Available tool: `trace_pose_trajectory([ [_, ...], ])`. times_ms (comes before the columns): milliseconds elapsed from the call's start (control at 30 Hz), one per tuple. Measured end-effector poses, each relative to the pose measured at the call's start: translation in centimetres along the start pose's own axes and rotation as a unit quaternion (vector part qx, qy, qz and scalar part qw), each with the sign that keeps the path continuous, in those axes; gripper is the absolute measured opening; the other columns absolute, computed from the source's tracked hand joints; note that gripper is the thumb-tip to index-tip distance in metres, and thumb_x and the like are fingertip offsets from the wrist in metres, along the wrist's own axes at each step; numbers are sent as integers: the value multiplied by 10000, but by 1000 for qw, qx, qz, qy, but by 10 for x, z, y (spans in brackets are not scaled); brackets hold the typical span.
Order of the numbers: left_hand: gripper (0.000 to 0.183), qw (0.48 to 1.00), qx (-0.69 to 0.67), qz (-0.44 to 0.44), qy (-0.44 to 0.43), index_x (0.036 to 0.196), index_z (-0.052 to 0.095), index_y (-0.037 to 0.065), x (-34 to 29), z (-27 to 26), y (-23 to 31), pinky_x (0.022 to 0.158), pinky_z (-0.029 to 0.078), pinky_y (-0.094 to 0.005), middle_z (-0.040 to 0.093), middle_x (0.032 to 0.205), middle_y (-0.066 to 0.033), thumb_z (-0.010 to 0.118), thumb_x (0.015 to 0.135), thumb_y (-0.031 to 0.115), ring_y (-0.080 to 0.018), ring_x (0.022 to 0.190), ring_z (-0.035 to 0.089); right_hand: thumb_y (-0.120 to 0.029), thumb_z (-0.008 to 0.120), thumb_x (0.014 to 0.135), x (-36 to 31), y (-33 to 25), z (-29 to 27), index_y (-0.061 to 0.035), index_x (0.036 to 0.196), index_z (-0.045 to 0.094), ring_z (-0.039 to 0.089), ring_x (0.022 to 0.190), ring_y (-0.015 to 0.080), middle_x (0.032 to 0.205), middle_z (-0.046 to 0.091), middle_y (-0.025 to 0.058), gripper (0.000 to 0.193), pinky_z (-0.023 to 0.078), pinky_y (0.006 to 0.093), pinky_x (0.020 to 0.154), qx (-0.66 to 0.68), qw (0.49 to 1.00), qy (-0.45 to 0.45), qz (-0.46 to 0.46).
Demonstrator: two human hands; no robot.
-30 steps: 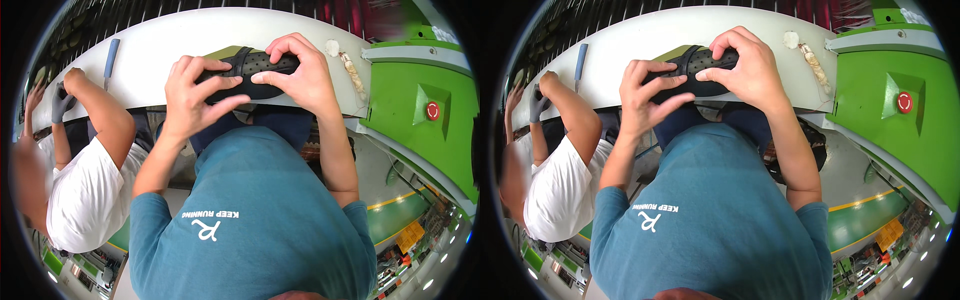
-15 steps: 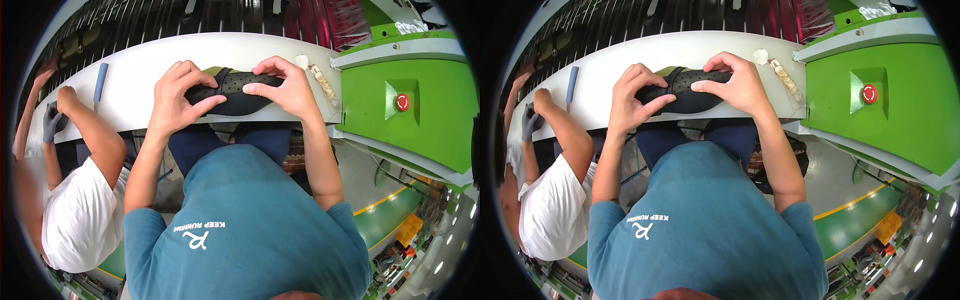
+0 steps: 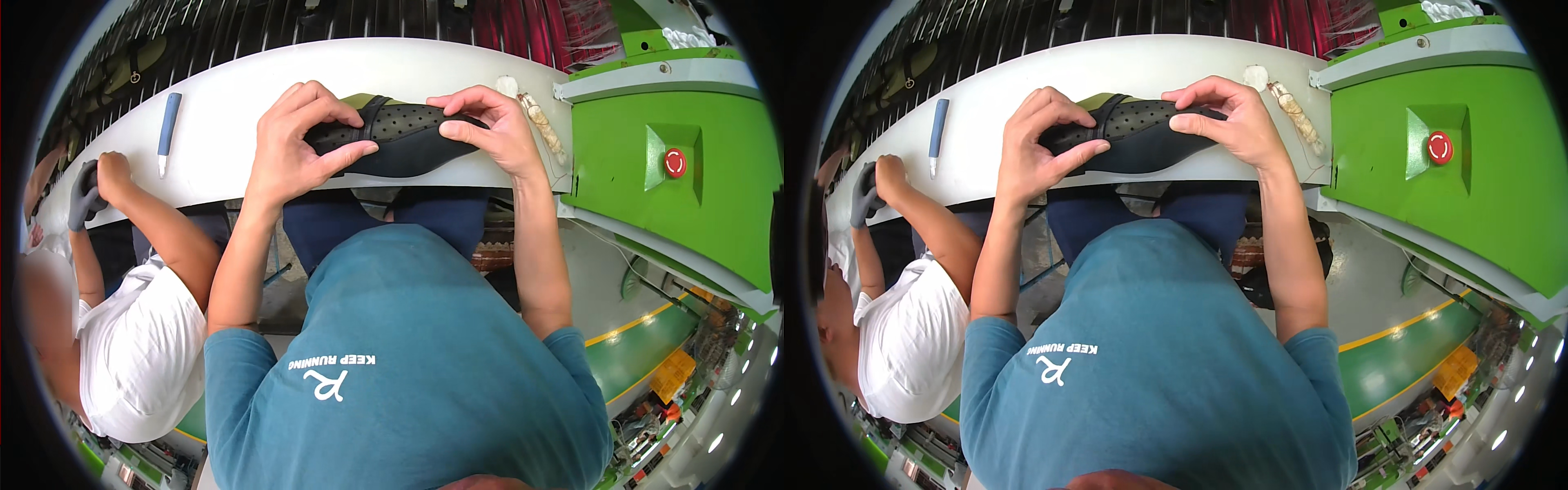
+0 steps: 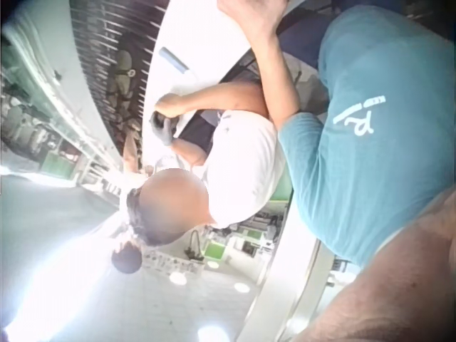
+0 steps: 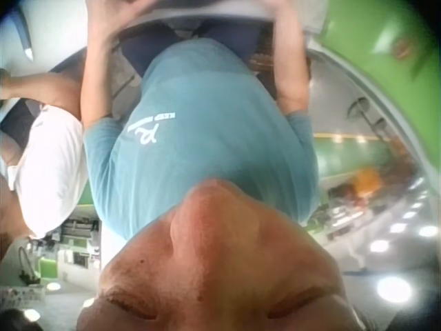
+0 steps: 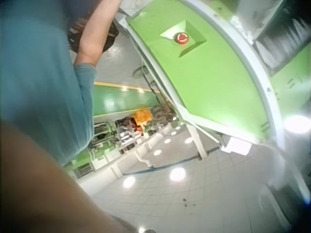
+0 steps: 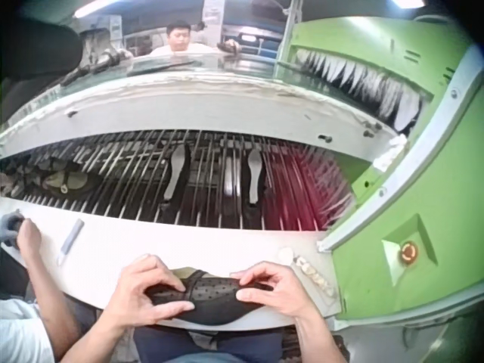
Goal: The person repeatedly picks up a black shoe sole and a green shoe upper from a conveyor belt, aligns and presses them together, and places the assembled shoe back on the belt. The process is repeated multiple times with different pairs.
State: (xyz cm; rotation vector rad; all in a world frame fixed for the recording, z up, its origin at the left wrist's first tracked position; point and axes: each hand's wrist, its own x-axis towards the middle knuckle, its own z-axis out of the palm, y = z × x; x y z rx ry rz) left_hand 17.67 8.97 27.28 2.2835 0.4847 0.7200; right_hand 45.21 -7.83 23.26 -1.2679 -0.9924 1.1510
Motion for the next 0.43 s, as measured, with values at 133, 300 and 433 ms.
trace_pose_trajectory([
  [133,345,1000,1,-12,-13,934,791,27,-1,-2,2,819,541,-343,713,913,-64,1006,703,166,-225,905,670,-62,907,907,-3,3,1,-42,1112,751,742,1242,234,1297,797,196,258,568,376,1098,17,1000,5,-10],
  [300,349,999,15,-27,-34,961,801,35,4,-4,8,856,564,-361,727,949,-71,1003,721,187,-237,929,683,-73,894,935,-5,14,-1,-42,1163,743,757,1230,243,1271,804,191,275,589,388,1078,40,999,15,-28],
  [433,420,988,113,16,-100,1076,808,78,26,-8,28,910,590,-399,769,1069,-80,1003,745,248,-262,1036,719,-67,785,1040,-2,37,-1,-36,1298,699,757,1233,269,1332,781,214,274,580,400,1124,158,982,81,-65],
])
